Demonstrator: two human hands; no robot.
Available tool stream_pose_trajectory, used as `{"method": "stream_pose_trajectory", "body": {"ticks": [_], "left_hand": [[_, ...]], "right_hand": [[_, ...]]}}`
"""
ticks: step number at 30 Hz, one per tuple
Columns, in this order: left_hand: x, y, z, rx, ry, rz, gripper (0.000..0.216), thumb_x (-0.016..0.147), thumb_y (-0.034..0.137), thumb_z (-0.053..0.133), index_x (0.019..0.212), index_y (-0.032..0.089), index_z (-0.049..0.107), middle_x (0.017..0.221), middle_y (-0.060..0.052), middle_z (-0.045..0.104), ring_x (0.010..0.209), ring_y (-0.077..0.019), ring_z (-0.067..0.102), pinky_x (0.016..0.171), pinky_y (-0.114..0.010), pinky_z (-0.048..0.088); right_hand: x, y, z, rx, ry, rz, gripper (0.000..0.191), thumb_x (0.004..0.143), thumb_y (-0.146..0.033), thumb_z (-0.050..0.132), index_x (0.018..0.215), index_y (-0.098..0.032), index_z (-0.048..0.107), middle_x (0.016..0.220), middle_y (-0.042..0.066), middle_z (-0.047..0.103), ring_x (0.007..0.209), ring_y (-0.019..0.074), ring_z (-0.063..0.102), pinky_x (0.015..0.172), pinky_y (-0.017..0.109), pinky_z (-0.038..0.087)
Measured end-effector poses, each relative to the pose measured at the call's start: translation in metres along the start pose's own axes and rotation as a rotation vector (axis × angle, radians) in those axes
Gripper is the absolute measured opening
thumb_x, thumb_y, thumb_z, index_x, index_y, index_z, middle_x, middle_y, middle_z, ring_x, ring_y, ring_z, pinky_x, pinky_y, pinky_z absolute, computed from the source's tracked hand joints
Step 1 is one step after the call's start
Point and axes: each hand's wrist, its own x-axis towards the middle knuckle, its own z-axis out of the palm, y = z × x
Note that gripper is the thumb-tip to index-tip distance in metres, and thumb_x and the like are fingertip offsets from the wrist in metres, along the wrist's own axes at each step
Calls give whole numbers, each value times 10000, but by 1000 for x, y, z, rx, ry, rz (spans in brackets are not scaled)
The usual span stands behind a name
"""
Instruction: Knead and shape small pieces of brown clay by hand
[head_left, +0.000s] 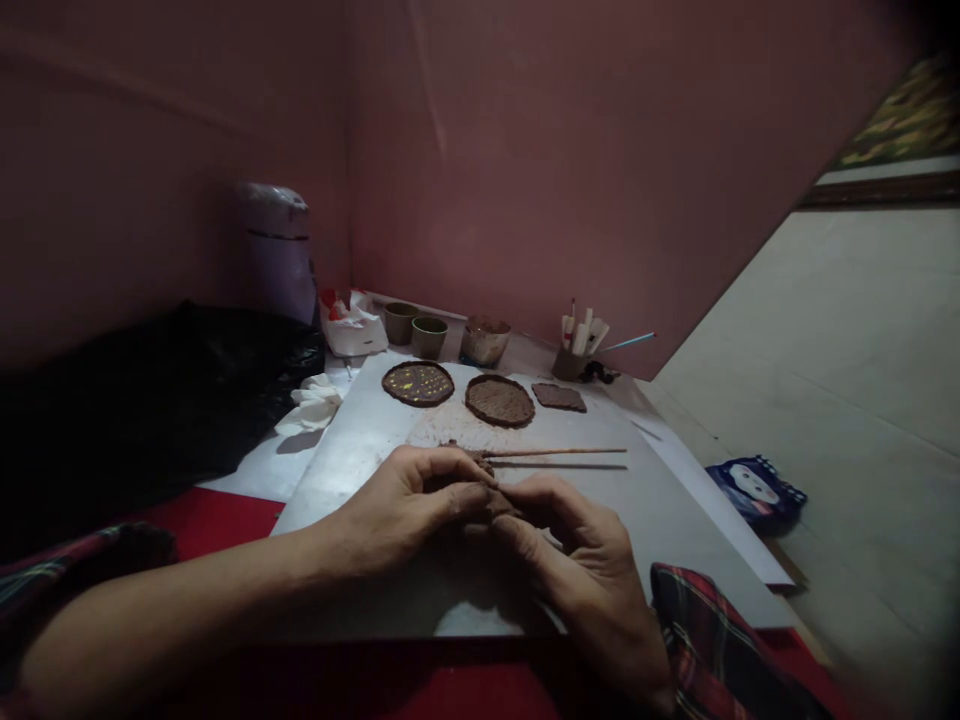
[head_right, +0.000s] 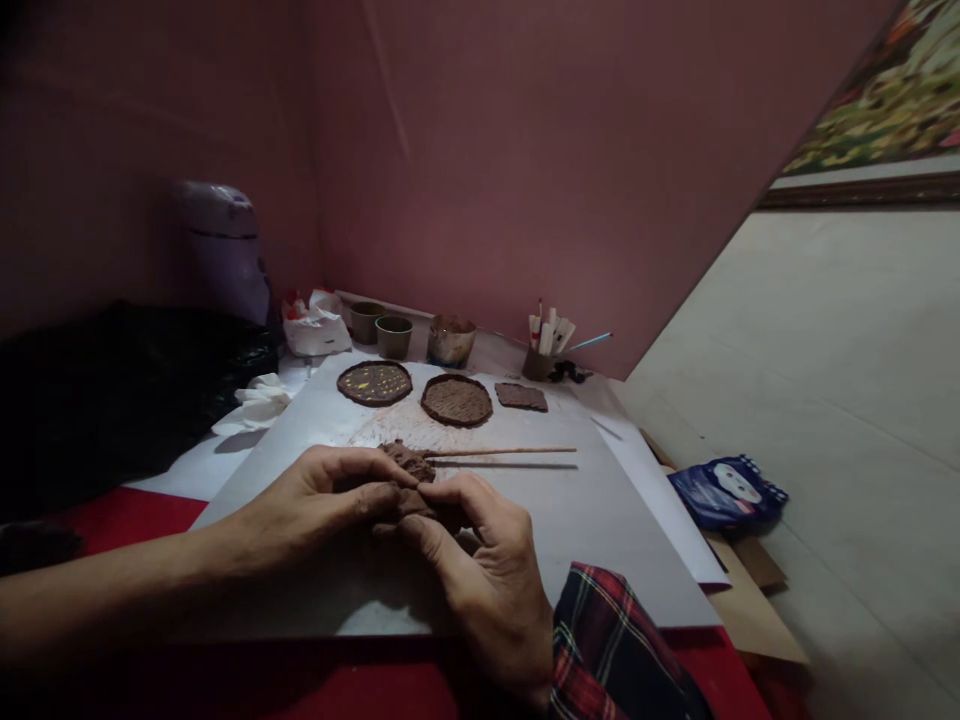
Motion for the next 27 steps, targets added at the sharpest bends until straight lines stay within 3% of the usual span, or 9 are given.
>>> {"method": "stream_pose_trajectory", "body": {"ticks": [3,7,13,17,23,27], "left_hand": [[0,3,0,26,-19,39,211,822,264,621,990,177,714,904,-24,696,817,-149,595,694,-214,459],[-3,2,1,-15,-73,66,391,702,137,721,1080,222,674,994,-5,682,915,-175,595,781,-244,459],[-3,3,4,-49,-63,1,250,824,263,634,1049,159,669,1000,-57,677,861,-170,594,734,-254,459],[0,3,2,-67,-58,-23,280,840,321,618,1053,147,669,921,-55,678,737,-124,563,647,-215,434],[-1,-1,-2,-53,-73,-36,203,832,305,623,876,114,673,729,-12,626,621,-95,522,585,-204,410],[-2,-1,-1,-104,-49,-88,244,785,335,670,855,102,654,676,-20,627,573,-110,542,551,-223,421]], "right_hand": [[1,-1,1,65,54,13,125,860,-269,614,972,-236,660,938,5,714,849,150,664,727,221,513],[2,-1,0,86,57,44,131,871,-286,595,973,-222,649,953,18,720,873,159,676,743,226,521],[0,2,0,22,67,-10,212,891,-287,550,1100,-263,571,1021,9,685,906,163,657,757,244,523],[-1,4,3,-118,85,-54,351,800,-184,649,1131,-264,560,1045,19,664,913,183,646,791,278,520],[-1,6,-1,-178,20,-203,191,852,-186,594,1034,-213,645,918,32,672,846,171,631,753,271,506],[-4,6,-2,-149,12,-207,147,858,-206,595,991,-201,658,869,26,671,804,159,636,725,258,503]]}}
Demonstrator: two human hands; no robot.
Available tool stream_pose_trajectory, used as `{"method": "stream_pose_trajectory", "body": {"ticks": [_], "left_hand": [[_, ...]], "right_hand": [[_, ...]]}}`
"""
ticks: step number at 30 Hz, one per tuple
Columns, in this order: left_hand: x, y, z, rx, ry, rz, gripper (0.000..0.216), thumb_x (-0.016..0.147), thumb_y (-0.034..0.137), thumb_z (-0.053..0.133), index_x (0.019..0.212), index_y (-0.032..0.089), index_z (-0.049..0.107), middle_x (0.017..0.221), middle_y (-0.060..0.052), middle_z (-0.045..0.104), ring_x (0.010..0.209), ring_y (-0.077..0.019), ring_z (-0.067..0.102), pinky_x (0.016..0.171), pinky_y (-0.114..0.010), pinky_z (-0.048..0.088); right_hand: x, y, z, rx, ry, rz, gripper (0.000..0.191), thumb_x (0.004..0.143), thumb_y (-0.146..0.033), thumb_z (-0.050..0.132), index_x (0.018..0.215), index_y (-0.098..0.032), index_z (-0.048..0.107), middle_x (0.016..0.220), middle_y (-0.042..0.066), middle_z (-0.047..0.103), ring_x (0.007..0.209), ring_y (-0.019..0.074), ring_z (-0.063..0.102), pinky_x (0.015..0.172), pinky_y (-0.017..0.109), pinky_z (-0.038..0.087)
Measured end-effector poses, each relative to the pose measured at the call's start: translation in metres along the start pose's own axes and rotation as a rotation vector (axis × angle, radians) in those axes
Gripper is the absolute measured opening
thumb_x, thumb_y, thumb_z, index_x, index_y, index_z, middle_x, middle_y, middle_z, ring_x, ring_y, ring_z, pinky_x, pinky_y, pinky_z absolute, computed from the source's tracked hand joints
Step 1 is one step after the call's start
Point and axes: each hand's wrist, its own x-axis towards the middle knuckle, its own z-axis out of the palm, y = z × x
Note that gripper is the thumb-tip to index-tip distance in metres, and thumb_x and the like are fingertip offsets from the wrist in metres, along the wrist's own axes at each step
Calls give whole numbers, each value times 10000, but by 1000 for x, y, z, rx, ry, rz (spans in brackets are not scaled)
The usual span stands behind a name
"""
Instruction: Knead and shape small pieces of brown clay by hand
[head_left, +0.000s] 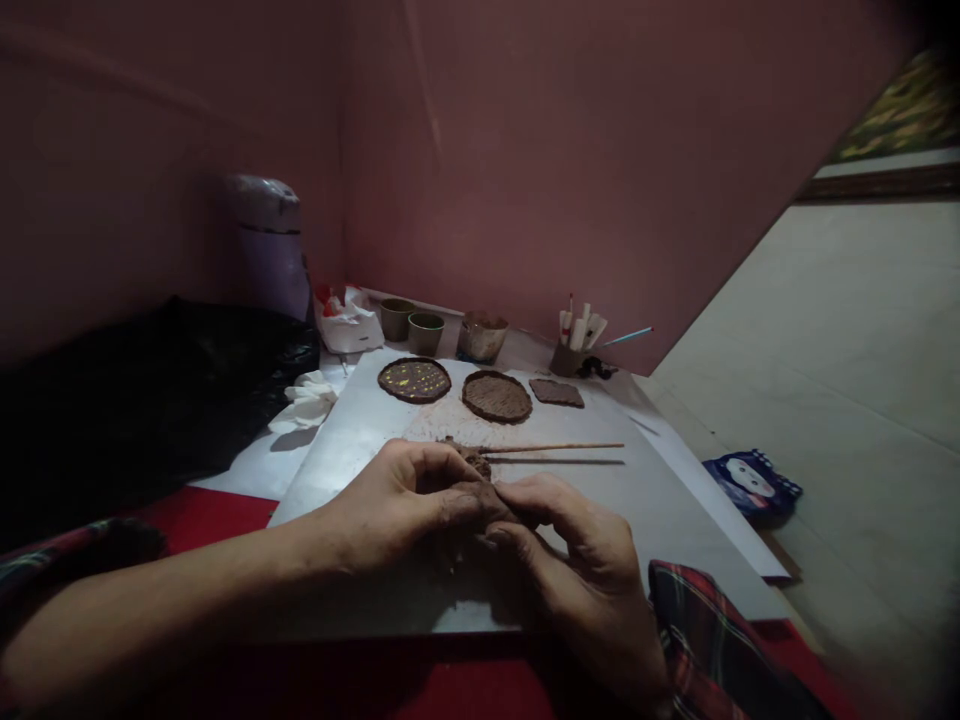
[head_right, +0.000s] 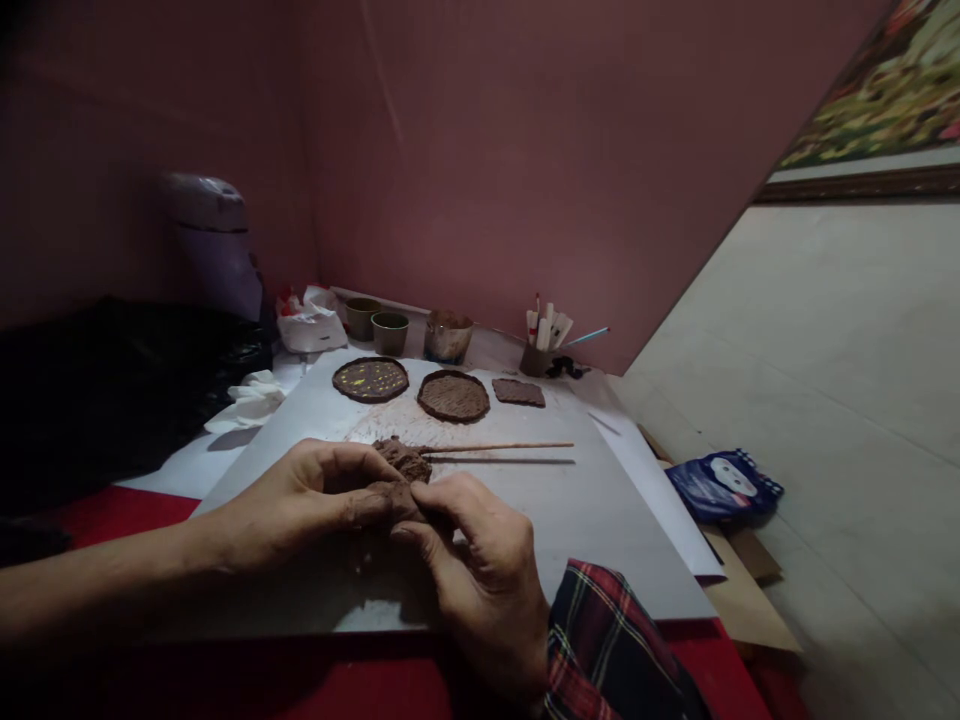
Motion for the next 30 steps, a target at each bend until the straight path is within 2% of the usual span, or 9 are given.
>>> {"method": "stream_pose_trajectory", "body": {"ticks": [3,6,8,11,16,20,22,25,30], "left_hand": [[0,2,1,3,-14,-14,263,817,354,628,874,99,661,695,-36,648,556,-114,555,567,-243,448],[0,5,2,98,-8,27,260,861,335,568,939,119,691,888,-69,691,733,-154,611,653,-244,472],[0,6,2,156,36,63,303,860,339,567,1074,149,668,991,-69,692,869,-189,614,698,-247,476],[-1,7,3,141,68,94,416,799,275,640,1201,179,590,1025,-50,687,931,-202,608,749,-267,480],[-2,6,6,178,7,147,299,712,96,664,1006,150,661,959,-35,673,897,-178,590,772,-256,464],[0,4,5,78,-11,50,263,787,202,626,1041,138,629,865,-38,659,733,-148,586,660,-251,465],[1,3,3,72,-2,34,265,804,236,614,1048,133,625,852,-40,656,676,-132,572,627,-243,456],[3,2,1,94,9,52,247,817,243,600,1033,128,626,870,-43,647,652,-117,550,615,-233,444],[1,5,2,229,-19,51,215,848,266,559,983,112,623,754,-19,610,632,-120,538,590,-228,438]], "right_hand": [[0,-1,0,2,7,42,135,869,-215,582,982,-213,656,873,17,685,799,155,644,719,249,501],[2,-1,0,34,34,116,145,889,-236,558,1006,-231,643,931,14,699,850,162,658,742,249,512],[4,-1,0,72,54,143,155,899,-249,546,1026,-236,635,985,20,699,897,172,659,766,260,519],[5,-1,0,104,63,159,162,904,-270,538,1027,-227,635,1013,37,697,911,184,660,773,276,524],[6,-2,0,132,44,215,216,913,-320,517,1088,-216,589,950,42,702,851,183,665,722,274,529],[5,1,1,44,95,220,246,927,-343,477,1140,-242,548,978,33,676,847,172,643,713,266,517],[4,3,2,47,86,212,256,892,-300,543,1145,-263,540,989,15,666,852,166,637,727,263,516],[4,3,3,57,33,148,411,794,-178,656,1170,-284,528,1035,3,645,868,161,626,739,259,514],[4,2,2,-6,-11,83,255,837,-150,599,1074,-242,584,997,24,634,896,170,612,777,280,500]]}}
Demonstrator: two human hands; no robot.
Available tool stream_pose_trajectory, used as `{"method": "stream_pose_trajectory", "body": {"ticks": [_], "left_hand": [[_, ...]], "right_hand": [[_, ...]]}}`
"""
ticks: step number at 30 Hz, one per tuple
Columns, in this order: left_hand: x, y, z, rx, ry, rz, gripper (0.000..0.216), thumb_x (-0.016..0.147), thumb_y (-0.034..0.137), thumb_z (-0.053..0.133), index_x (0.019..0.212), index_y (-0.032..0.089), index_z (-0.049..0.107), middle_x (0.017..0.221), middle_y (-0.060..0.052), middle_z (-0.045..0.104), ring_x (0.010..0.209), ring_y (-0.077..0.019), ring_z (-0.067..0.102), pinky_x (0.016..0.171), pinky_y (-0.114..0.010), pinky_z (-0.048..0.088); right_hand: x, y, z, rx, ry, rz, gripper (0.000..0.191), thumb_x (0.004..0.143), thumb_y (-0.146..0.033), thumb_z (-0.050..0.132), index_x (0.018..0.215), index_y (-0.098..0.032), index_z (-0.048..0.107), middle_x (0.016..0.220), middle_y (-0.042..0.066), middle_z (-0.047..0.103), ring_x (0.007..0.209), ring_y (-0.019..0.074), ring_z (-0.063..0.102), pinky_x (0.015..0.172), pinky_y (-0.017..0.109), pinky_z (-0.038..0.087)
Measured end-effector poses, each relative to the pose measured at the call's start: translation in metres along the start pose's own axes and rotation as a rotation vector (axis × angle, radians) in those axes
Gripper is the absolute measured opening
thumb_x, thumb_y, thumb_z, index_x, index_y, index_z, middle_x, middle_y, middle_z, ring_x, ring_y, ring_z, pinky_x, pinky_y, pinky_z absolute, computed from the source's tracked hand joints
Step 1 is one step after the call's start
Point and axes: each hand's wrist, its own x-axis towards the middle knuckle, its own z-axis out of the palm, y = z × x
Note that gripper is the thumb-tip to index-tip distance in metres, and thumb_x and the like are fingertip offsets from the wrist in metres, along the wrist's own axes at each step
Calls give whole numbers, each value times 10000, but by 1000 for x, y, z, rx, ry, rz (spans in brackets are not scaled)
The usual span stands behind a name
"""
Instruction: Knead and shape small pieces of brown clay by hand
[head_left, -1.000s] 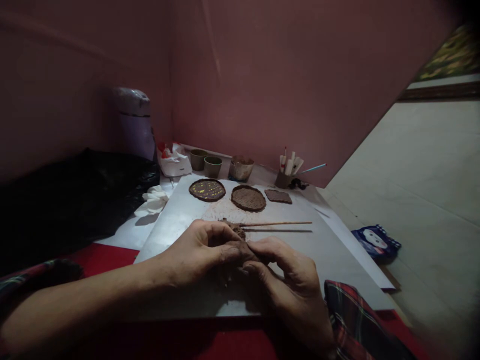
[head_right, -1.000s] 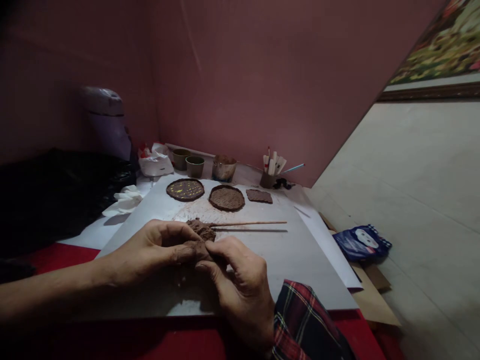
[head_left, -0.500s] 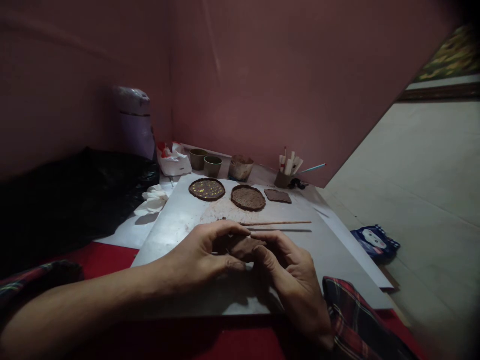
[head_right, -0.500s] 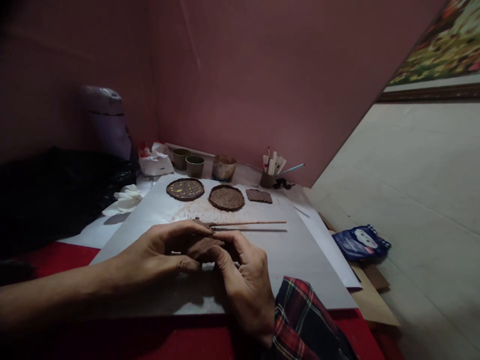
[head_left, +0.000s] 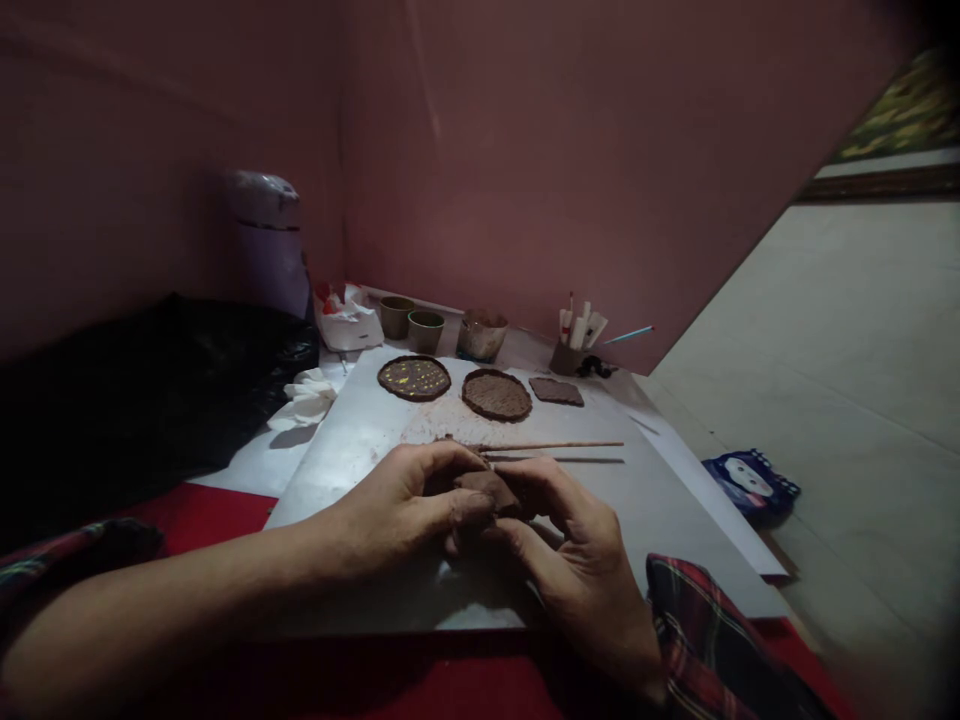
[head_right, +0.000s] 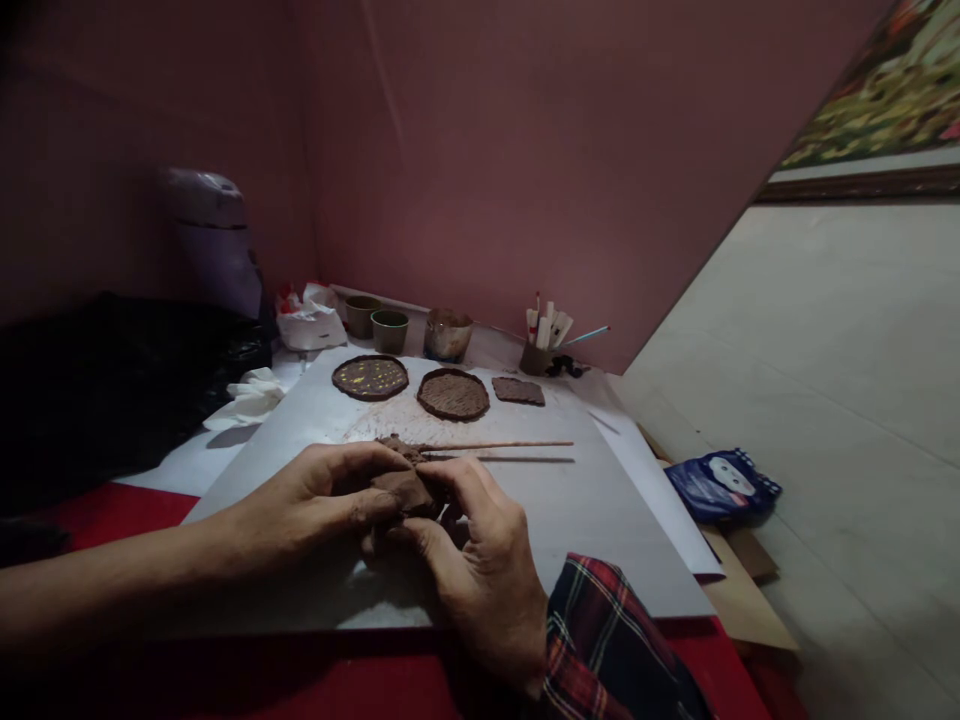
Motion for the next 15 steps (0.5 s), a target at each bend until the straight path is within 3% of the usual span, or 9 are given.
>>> {"method": "stream_pose_trajectory", "body": {"ticks": [7,11,15], "left_hand": [[-3,2,-1,218,46,136,198,870,270,520,888,133,661,858,-40,656,791,-162,583,688,-233,457],[-4,1,1,159,67,98,227,884,293,510,871,140,677,840,-30,665,769,-158,594,678,-229,463],[-3,3,2,66,90,124,237,857,232,563,1067,176,657,1020,-25,690,954,-173,602,819,-233,457]], "right_hand": [[-1,1,-2,-34,-11,-60,197,871,-204,575,1065,-222,607,959,32,666,858,167,626,744,268,504],[-1,1,-2,-34,27,-61,182,881,-226,572,1056,-225,623,963,22,682,872,165,637,773,268,504],[0,0,-2,-10,65,-18,190,904,-251,535,1072,-242,622,1021,19,691,935,173,645,811,272,505]]}}
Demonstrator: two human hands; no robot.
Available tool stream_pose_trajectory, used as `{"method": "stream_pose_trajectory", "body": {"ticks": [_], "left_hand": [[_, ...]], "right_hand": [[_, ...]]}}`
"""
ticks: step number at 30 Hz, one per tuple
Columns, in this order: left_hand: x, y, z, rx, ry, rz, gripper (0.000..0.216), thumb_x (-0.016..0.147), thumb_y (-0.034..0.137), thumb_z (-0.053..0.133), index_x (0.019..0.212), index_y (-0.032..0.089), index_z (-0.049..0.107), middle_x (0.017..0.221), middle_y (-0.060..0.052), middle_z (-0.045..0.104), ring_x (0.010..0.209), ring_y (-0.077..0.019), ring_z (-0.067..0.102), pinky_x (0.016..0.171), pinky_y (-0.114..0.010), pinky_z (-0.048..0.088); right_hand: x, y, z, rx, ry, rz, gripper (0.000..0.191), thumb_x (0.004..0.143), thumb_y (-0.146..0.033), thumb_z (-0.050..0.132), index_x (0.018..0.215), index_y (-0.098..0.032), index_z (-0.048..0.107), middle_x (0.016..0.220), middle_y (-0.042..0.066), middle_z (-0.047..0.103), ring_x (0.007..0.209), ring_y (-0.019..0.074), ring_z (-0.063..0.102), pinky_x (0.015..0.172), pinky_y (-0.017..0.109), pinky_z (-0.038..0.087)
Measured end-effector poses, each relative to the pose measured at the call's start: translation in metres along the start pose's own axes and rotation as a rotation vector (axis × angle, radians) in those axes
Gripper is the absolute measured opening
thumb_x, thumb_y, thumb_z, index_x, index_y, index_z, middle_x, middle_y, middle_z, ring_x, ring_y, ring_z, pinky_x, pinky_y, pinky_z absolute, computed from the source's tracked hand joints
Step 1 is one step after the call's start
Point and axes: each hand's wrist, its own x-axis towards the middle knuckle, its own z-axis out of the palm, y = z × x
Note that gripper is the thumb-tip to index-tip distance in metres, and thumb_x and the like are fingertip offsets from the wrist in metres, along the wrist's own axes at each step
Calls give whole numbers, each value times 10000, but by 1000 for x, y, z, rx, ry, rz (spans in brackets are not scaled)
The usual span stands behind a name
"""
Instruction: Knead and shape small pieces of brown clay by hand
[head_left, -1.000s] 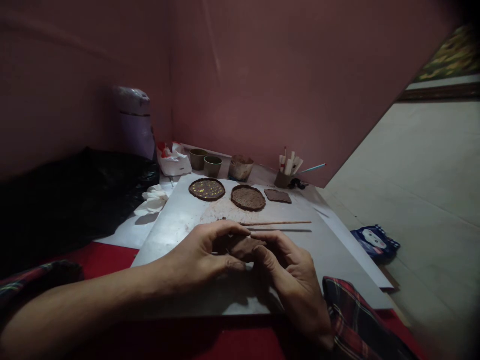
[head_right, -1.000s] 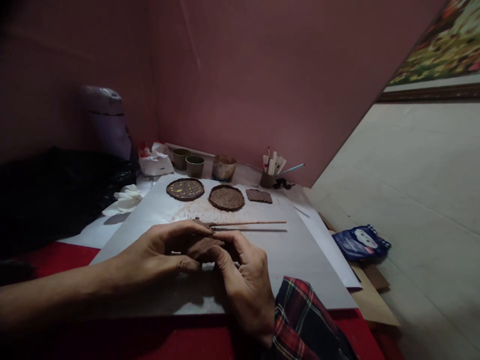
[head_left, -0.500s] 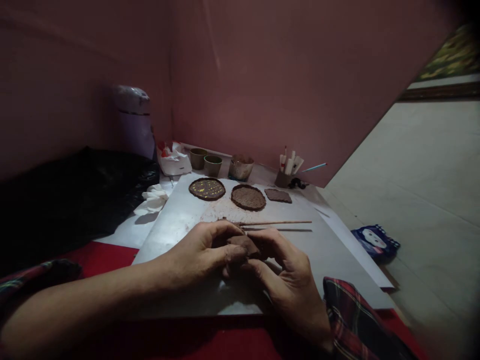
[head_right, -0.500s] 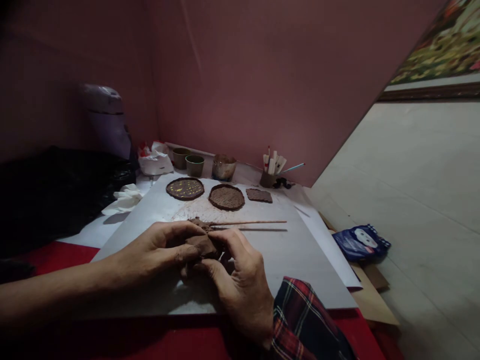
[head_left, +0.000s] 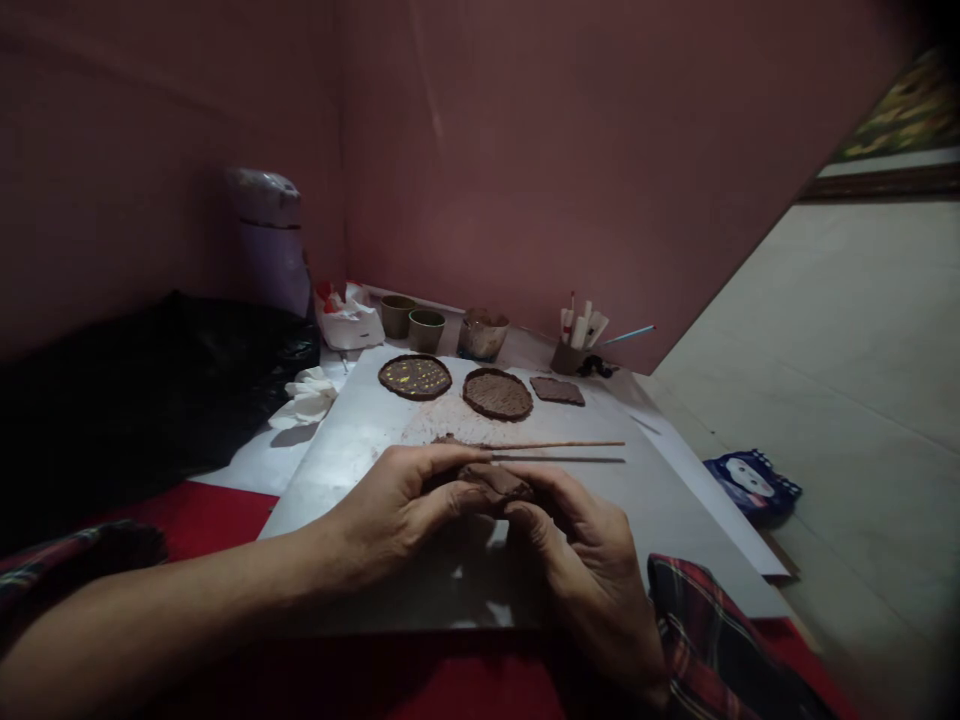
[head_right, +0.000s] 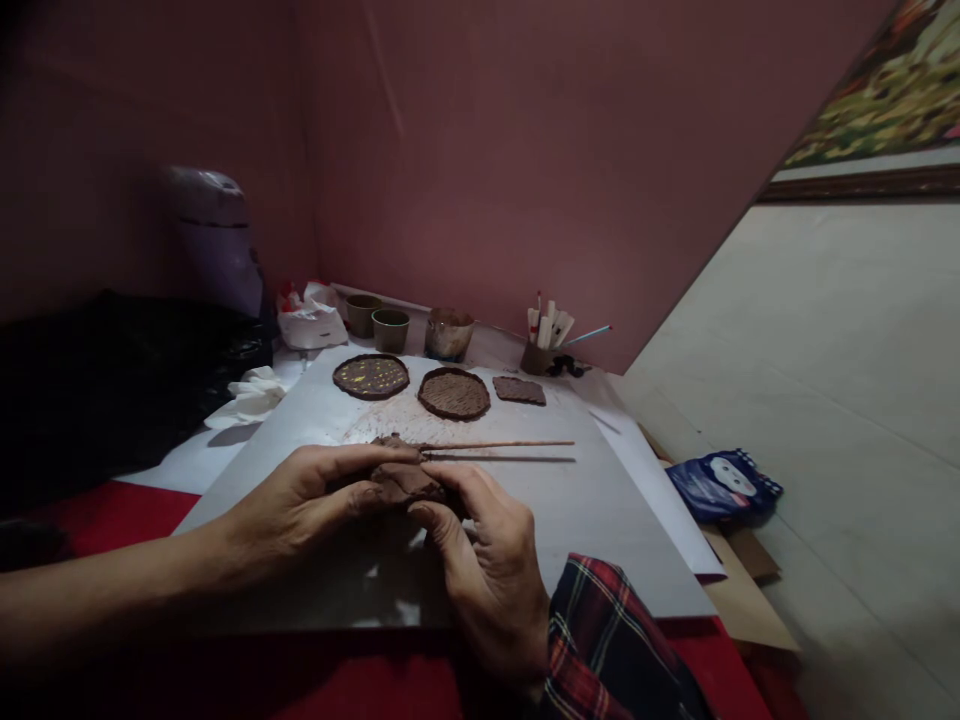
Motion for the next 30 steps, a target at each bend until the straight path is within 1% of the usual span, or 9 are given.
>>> {"method": "stream_pose_trajectory", "body": {"ticks": [3,5,7,10,13,17,23,27,30], "left_hand": [[0,0,0,-61,-10,-1,496,755,144,668,1233,204,548,1087,-19,671,994,-184,599,834,-246,465],[1,0,1,-15,-27,46,450,727,107,681,1162,187,596,1059,-25,672,980,-192,601,841,-259,462],[0,-1,1,14,-26,78,307,774,125,640,1078,162,633,1057,-40,668,993,-200,594,857,-272,454],[0,-2,2,-103,-34,15,249,836,166,575,1081,140,607,1047,-59,668,966,-198,606,835,-283,466],[0,-3,1,-167,-41,-33,249,843,172,566,1086,129,597,1045,-65,665,949,-199,608,804,-280,474],[0,-2,-1,-64,-44,5,211,848,197,570,1037,122,626,1044,-66,659,970,-205,593,818,-279,466],[-2,-1,-2,7,-13,54,151,857,226,572,902,122,672,880,-32,673,839,-159,612,756,-232,473],[-1,0,-1,-63,-14,12,164,844,183,581,947,139,702,969,-40,699,909,-170,623,807,-233,471],[1,-1,1,-148,24,-45,300,807,149,623,1103,175,659,1071,-27,698,977,-166,615,843,-232,468]], "right_hand": [[1,-1,0,38,-5,66,187,918,-278,508,1053,-235,629,1014,24,700,931,178,655,813,278,512],[1,-2,0,79,-8,95,186,917,-294,510,1055,-231,619,1015,26,700,933,177,657,806,272,517],[1,-3,0,104,4,101,216,913,-311,515,1107,-239,577,983,21,701,882,168,667,747,254,529],[-1,-1,2,97,22,92,318,880,-296,564,1192,-262,510,966,11,694,816,157,672,690,242,537],[-2,2,3,65,41,46,378,818,-198,629,1179,-265,538,1050,20,672,890,171,659,763,267,534],[-1,3,2,14,8,-29,298,826,-138,607,1106,-240,618,1022,21,676,919,170,635,807,272,507],[-1,1,-2,19,19,-72,158,828,-192,642,979,-214,683,880,8,704,790,147,648,716,238,506],[-1,1,-1,33,16,-5,174,850,-196,611,1012,-228,668,933,1,712,841,150,660,751,234,513],[0,0,0,47,25,36,195,873,-187,570,1041,-244,651,985,-5,713,889,151,665,774,233,516]]}}
